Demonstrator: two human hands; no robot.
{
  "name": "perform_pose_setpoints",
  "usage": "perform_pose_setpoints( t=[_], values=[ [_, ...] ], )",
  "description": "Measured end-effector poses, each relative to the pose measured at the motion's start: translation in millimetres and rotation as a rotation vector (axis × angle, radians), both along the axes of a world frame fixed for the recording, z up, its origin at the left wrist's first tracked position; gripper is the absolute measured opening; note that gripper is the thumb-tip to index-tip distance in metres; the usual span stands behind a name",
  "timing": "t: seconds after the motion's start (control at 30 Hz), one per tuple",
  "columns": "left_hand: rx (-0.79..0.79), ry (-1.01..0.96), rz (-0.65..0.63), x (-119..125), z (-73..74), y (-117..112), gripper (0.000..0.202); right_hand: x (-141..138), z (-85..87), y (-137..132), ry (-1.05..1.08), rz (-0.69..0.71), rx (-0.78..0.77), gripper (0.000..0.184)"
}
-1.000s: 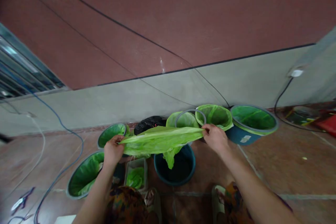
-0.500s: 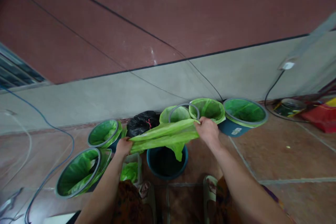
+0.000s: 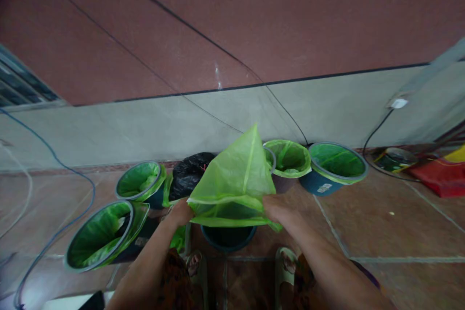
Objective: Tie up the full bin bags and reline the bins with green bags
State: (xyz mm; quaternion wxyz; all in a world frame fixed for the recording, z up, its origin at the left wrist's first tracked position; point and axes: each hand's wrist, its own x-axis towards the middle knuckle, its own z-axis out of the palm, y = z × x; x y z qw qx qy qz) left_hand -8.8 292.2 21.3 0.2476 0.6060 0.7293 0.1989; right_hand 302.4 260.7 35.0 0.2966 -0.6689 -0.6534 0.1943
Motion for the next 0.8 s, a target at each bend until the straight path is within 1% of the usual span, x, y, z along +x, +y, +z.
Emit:
perform_pose_setpoints(
  t=[0.03, 0.07, 0.13, 0.2, 0.27, 0.33, 0.37, 0.43, 0.5, 0.57, 0.63, 0.67, 0.73, 0.8],
  values=[
    [-0.044, 0.069, -0.01, -2, -3.4, 1, 0.01, 2, -4.7, 4, -0.005, 0.015, -0.021, 0.021],
    [-0.054, 0.11, -0.016, -5, -5.3, 2, 0.008, 4, -7.5, 8, -0.004, 0.031, -0.045, 0.02],
    [-0.045, 0.136, 0.002, -10, -4.9, 6, 0.006, 10, -9.2, 16, 0.056, 0.046, -0.08, 0.016],
    [-0.047, 0.141, 0.029, -13, -2.1, 9, 0.007, 11, -9.6, 22, 0.209, 0.037, -0.11, 0.018],
    [-0.06, 0.176, 0.033, -13, 0.4, 9, 0.006, 7, -11.1, 25, 0.396, 0.025, -0.13, 0.022],
    [-0.072, 0.178, -0.002, -9, 2.0, 7, 0.007, -2, -12.9, 23, 0.521, 0.034, -0.139, 0.025],
    [-0.082, 0.135, -0.028, -6, 2.6, 5, 0.008, -8, -13.1, 22, 0.555, 0.047, -0.136, 0.027],
    [-0.102, -0.067, -0.072, 4, 4.0, 1, 0.01, -21, -11.4, 17, 0.589, 0.101, -0.114, 0.027],
    [-0.124, -0.399, -0.098, 17, 5.7, -6, 0.012, -36, -7.3, 11, 0.563, 0.175, -0.077, 0.026],
    [-0.159, -0.754, -0.111, 33, 7.9, -13, 0.024, -51, -3.4, 5, 0.459, 0.237, -0.055, 0.027],
    [-0.236, -0.996, -0.112, 47, 10.6, -21, 0.041, -67, -2.3, -1, 0.352, 0.32, -0.055, 0.034],
    [-0.287, -1.067, -0.111, 52, 11.9, -24, 0.048, -75, -3.2, -4, 0.32, 0.382, -0.047, 0.039],
    [-0.357, -1.136, -0.106, 59, 13.9, -27, 0.056, -88, -6.8, -11, 0.289, 0.528, -0.003, 0.047],
    [-0.336, -1.162, -0.1, 61, 13.6, -27, 0.053, -97, -10.6, -16, 0.26, 0.651, 0.029, 0.051]
  ],
)
